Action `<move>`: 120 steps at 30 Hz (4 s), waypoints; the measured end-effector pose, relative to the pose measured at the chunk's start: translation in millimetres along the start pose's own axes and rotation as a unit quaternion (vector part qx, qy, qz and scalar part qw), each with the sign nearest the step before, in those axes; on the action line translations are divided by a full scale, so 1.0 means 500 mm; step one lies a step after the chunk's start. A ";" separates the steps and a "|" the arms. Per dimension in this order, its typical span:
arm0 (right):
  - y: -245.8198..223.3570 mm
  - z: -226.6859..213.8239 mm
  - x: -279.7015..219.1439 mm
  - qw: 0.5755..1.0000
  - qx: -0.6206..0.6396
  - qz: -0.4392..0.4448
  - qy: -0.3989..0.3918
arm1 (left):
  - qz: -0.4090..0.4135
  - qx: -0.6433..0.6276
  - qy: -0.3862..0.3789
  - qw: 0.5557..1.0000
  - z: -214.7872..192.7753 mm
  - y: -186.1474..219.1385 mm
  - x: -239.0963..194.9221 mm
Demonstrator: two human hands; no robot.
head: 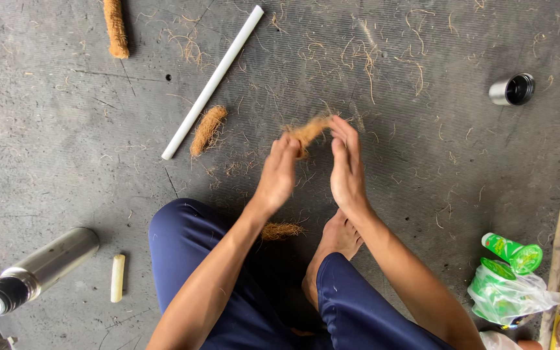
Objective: The person sits on the floor and repeatedly gathers loose brown fibers, rolls them into bundles, and wraps them around white cylindrical rods. The person also retrieves more fibers from a plastic bag and continues wrapping them onto the rods.
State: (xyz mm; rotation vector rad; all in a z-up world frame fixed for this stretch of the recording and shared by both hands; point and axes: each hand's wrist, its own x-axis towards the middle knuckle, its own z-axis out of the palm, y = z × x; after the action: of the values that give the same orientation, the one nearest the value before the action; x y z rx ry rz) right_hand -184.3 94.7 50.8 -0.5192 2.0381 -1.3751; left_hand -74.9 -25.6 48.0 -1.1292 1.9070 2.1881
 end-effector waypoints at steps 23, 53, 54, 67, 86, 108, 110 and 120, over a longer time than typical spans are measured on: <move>-0.123 0.079 -0.097 0.954 0.266 0.094 -0.099 | 0.162 -0.002 0.022 0.986 0.065 0.047 -0.071; -0.090 0.093 -0.128 0.936 0.297 0.146 -0.120 | 0.138 0.041 0.149 0.978 -0.024 0.030 0.012; -0.087 0.090 -0.122 0.945 0.275 0.136 -0.116 | 0.145 0.030 0.148 0.978 -0.027 0.034 0.008; -0.079 -0.014 -0.021 0.967 0.136 0.198 -0.080 | 0.051 -0.192 -0.049 0.979 -0.060 0.051 0.001; -0.099 -0.017 -0.013 0.984 0.024 0.165 -0.065 | 0.032 -0.207 -0.006 0.978 -0.062 0.037 0.008; -0.123 -0.006 -0.011 0.998 -0.008 0.043 -0.044 | 0.053 -0.256 -0.020 0.965 -0.044 0.021 0.004; -0.114 0.004 -0.017 0.997 0.041 0.017 -0.057 | 0.045 -0.278 -0.002 0.960 -0.051 0.029 0.004; -0.051 0.016 -0.037 0.980 -0.120 -0.161 0.004 | -0.039 -0.344 -0.015 0.938 -0.031 0.035 -0.012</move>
State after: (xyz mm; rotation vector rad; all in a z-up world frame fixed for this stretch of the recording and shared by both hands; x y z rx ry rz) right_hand -165.6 91.2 77.1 -0.9877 2.2120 -1.3131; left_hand -70.7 -41.0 66.0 -1.1833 1.0516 2.8876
